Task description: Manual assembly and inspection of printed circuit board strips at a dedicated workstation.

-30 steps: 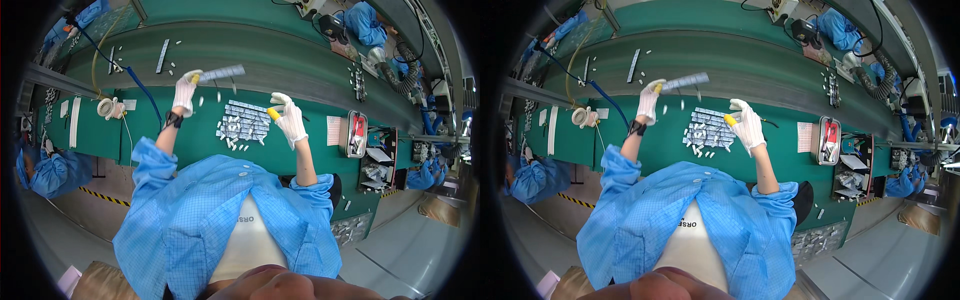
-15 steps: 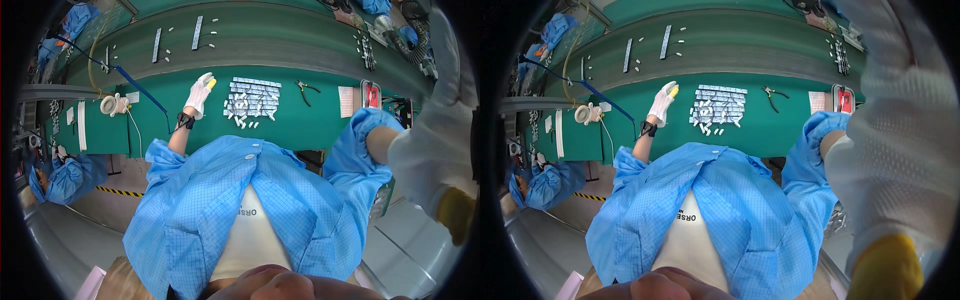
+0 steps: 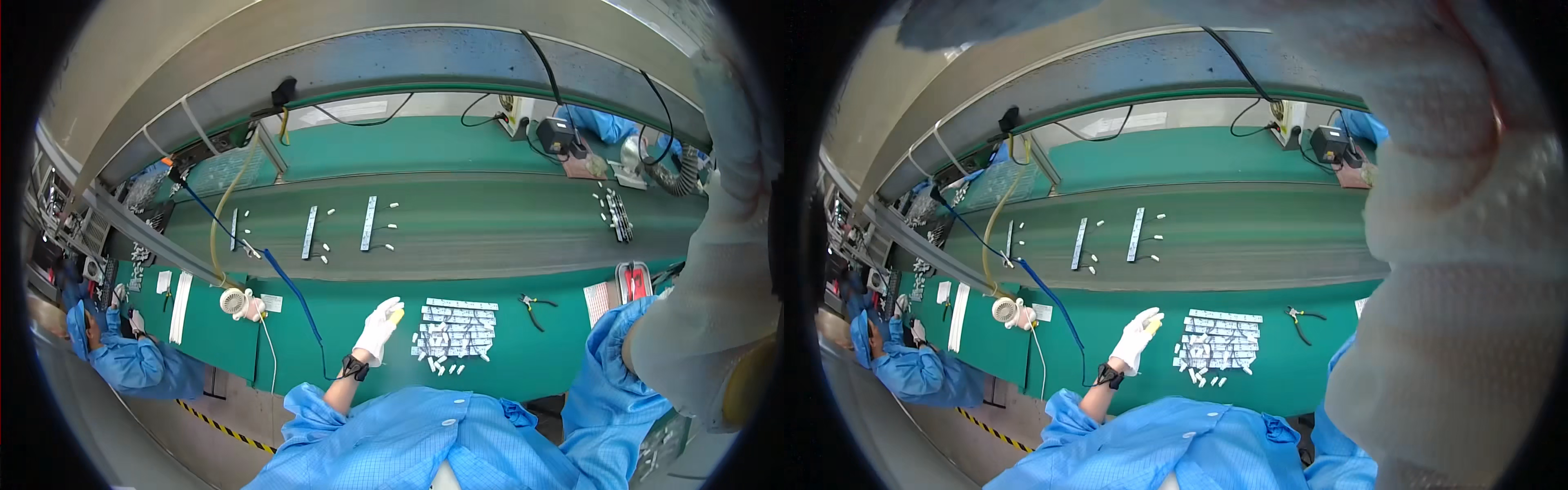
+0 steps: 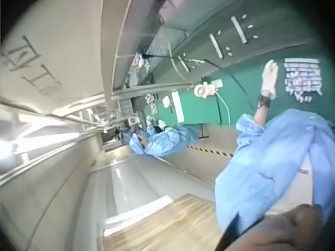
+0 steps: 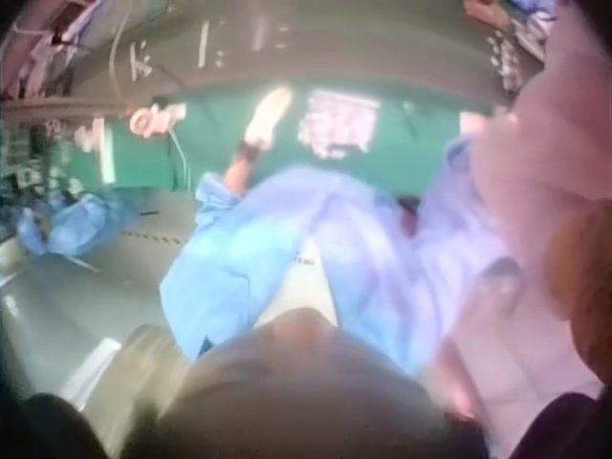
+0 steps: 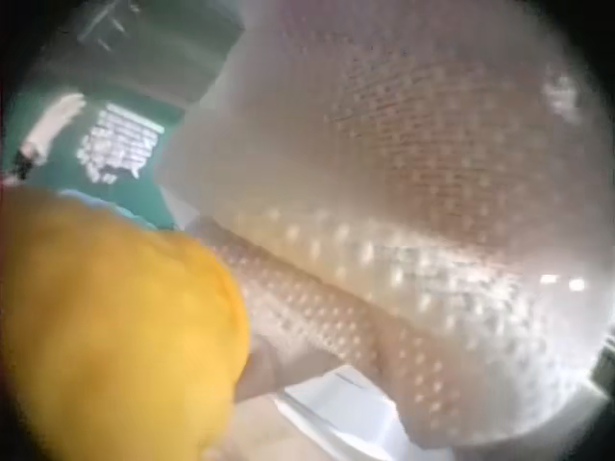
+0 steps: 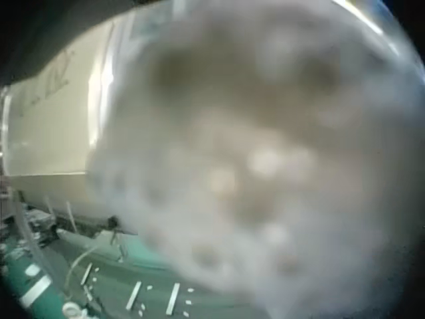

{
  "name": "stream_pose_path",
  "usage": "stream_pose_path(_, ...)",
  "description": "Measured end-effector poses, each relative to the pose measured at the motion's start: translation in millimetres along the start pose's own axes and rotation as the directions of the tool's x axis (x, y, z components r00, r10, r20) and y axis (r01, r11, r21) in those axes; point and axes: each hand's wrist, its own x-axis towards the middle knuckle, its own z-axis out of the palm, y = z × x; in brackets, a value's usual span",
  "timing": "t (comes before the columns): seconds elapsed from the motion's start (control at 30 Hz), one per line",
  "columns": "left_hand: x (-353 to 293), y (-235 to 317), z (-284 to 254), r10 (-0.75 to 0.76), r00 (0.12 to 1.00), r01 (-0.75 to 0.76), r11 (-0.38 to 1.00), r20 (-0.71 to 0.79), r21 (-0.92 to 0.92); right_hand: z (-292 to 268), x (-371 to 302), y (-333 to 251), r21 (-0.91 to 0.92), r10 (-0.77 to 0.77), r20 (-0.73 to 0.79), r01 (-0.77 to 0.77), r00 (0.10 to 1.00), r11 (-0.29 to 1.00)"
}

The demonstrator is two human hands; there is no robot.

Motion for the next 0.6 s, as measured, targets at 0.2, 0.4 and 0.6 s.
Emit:
stream_pose_path(0.2, -12, 34, -2, -0.036, 0.998, 0.038, 0.999, 0.056, -0.027, 39, 29, 18, 0.109, 0.177, 0.032, -0.180, 0.984, 0.978)
stream_pose_path(0.4, -4, 31, -5, -0.121, 0.992, 0.119, 0.992, 0.042, 0.048, 18, 24, 15, 0.090, 0.164, 0.065, -0.169, 0.984, 0.982)
stream_pose_path(0.6, -9, 26, -7, -0.060, 0.996, 0.059, 0.998, 0.072, 0.009, 15, 28, -3, 0.091, 0.224, 0.128, -0.237, 0.966, 0.967)
